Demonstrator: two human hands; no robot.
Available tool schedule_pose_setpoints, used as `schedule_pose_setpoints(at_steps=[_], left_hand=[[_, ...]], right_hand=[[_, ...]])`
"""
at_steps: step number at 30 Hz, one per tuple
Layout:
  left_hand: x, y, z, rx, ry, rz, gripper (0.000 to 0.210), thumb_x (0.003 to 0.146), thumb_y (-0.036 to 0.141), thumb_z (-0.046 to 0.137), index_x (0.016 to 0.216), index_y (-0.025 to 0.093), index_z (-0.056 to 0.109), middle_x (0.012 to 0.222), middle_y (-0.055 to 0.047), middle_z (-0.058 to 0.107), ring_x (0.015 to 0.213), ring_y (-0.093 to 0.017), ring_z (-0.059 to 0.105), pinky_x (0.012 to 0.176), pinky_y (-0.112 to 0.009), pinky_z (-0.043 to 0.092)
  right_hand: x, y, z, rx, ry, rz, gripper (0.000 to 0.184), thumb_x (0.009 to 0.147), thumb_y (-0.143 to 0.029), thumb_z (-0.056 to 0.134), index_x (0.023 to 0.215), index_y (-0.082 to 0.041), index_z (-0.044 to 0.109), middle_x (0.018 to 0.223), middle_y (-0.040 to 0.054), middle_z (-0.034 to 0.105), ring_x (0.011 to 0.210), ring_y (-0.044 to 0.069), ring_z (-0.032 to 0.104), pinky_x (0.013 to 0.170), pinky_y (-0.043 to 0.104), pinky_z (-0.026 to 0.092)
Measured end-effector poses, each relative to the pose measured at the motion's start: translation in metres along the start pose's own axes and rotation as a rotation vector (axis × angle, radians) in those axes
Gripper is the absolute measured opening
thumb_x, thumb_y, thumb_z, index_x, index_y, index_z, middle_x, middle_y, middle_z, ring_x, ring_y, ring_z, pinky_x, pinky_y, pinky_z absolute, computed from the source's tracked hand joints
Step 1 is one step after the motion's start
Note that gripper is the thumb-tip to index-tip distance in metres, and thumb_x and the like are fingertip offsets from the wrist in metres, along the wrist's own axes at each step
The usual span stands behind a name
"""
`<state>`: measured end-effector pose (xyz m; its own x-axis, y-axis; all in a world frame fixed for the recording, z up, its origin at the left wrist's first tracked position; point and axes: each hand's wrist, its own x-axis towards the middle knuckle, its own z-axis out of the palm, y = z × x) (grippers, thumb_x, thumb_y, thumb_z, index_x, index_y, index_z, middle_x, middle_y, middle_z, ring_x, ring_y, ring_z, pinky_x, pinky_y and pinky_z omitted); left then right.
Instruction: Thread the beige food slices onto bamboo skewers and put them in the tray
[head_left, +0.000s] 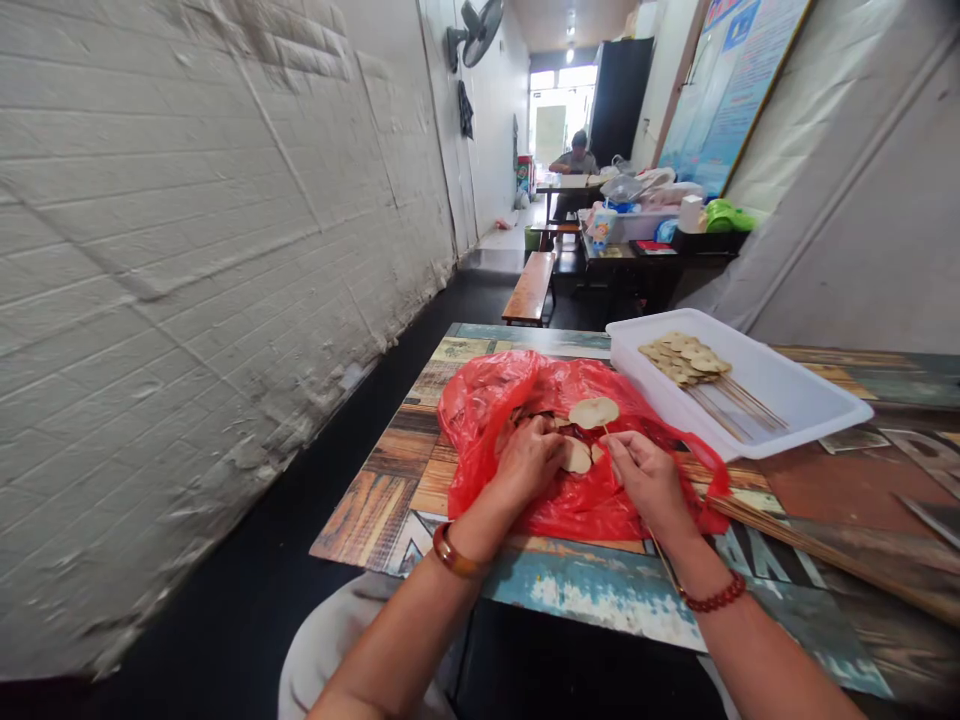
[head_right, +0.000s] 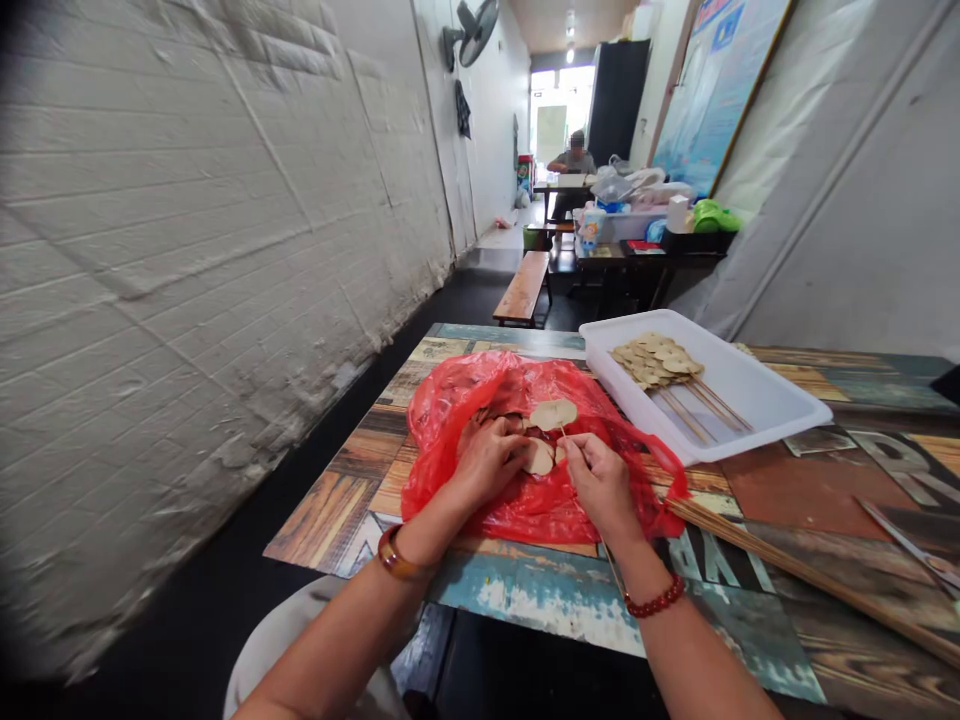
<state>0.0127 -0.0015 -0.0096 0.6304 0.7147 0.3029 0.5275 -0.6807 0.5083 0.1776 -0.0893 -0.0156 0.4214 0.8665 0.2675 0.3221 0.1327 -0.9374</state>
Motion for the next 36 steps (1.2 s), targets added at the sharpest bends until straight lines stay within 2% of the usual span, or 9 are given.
schedule_pose_setpoints(at_steps=[7, 11, 15, 18, 22, 25, 28, 32, 36], left_hand=[[0.001, -0.001, 0.003, 0.094, 0.031, 0.063, 0.007, 0.078, 0.016, 0.056, 0.081, 0.018, 0.062, 0.096, -0.007, 0.058, 0.09, -0.019, 0.053, 0.079, -0.031, 0.04], [0.002, 0.001, 0.0, 0.046, 0.022, 0.044, 0.007, 0.079, 0.013, 0.053, 0.076, 0.018, 0.058, 0.086, -0.006, 0.06, 0.083, -0.018, 0.053, 0.075, -0.03, 0.039], [0.002, 0.0, 0.0, -0.029, 0.019, 0.025, 0.013, 0.076, 0.012, 0.055, 0.085, 0.017, 0.063, 0.088, -0.006, 0.062, 0.084, -0.019, 0.054, 0.077, -0.032, 0.04], [0.003, -0.003, 0.002, -0.123, 0.024, 0.026, 0.015, 0.073, 0.012, 0.057, 0.082, 0.018, 0.068, 0.088, -0.006, 0.062, 0.085, -0.019, 0.055, 0.078, -0.031, 0.04], [0.003, -0.005, -0.002, -0.503, 0.105, -0.172, 0.004, 0.07, 0.017, 0.061, 0.07, 0.016, 0.064, 0.075, -0.003, 0.061, 0.072, -0.015, 0.055, 0.07, -0.027, 0.041], [0.003, -0.007, -0.01, -0.941, 0.137, -0.338, 0.012, 0.069, 0.025, 0.063, 0.071, 0.014, 0.06, 0.069, 0.0, 0.059, 0.061, -0.01, 0.052, 0.06, -0.022, 0.04], [0.003, -0.01, -0.015, -1.238, 0.194, -0.416, 0.018, 0.066, 0.027, 0.067, 0.072, 0.015, 0.055, 0.067, 0.001, 0.059, 0.058, -0.009, 0.053, 0.059, -0.021, 0.043], [0.003, -0.012, -0.018, -1.403, 0.284, -0.49, 0.027, 0.061, 0.029, 0.073, 0.074, 0.015, 0.055, 0.071, 0.0, 0.063, 0.059, -0.01, 0.058, 0.061, -0.024, 0.048], [0.003, -0.009, -0.022, -1.479, 0.282, -0.518, 0.04, 0.056, 0.029, 0.08, 0.087, 0.012, 0.062, 0.083, -0.007, 0.068, 0.069, -0.014, 0.064, 0.066, -0.026, 0.051]], right_hand=[[0.0, 0.0, 0.0, -0.021, -0.043, -0.02, 0.04, 0.084, -0.053, 0.053, 0.087, -0.016, 0.067, 0.059, 0.0017, 0.063, 0.054, 0.015, 0.058, 0.045, 0.023, 0.041], [0.001, -0.001, 0.0, -0.026, -0.05, -0.03, 0.04, 0.084, -0.053, 0.052, 0.086, -0.016, 0.066, 0.063, 0.0025, 0.065, 0.056, 0.015, 0.059, 0.047, 0.023, 0.043], [0.001, 0.0, 0.001, -0.016, -0.043, -0.029, 0.041, 0.083, -0.056, 0.053, 0.085, -0.017, 0.067, 0.061, 0.0021, 0.064, 0.054, 0.015, 0.058, 0.046, 0.023, 0.041], [0.0, -0.001, 0.001, -0.007, -0.038, -0.011, 0.041, 0.082, -0.056, 0.054, 0.084, -0.017, 0.067, 0.057, 0.0005, 0.062, 0.05, 0.014, 0.055, 0.045, 0.024, 0.04], [-0.002, -0.007, 0.001, 0.033, -0.054, 0.026, 0.038, 0.082, -0.053, 0.055, 0.085, -0.017, 0.066, 0.053, -0.0027, 0.056, 0.046, 0.012, 0.049, 0.044, 0.023, 0.037], [-0.004, -0.011, 0.0, 0.096, -0.081, 0.07, 0.035, 0.083, -0.05, 0.055, 0.087, -0.017, 0.064, 0.051, -0.0057, 0.048, 0.044, 0.01, 0.043, 0.042, 0.022, 0.032], [-0.007, -0.013, 0.0, 0.112, -0.122, 0.093, 0.034, 0.084, -0.05, 0.055, 0.09, -0.017, 0.063, 0.051, -0.0072, 0.043, 0.043, 0.009, 0.04, 0.041, 0.021, 0.03], [-0.012, -0.014, 0.002, 0.09, -0.187, 0.074, 0.032, 0.085, -0.048, 0.055, 0.09, -0.017, 0.063, 0.051, -0.0065, 0.044, 0.044, 0.01, 0.041, 0.042, 0.022, 0.032], [-0.014, -0.011, 0.006, 0.064, -0.235, 0.061, 0.029, 0.086, -0.046, 0.054, 0.086, -0.019, 0.062, 0.05, -0.0061, 0.045, 0.043, 0.01, 0.042, 0.042, 0.022, 0.034]])
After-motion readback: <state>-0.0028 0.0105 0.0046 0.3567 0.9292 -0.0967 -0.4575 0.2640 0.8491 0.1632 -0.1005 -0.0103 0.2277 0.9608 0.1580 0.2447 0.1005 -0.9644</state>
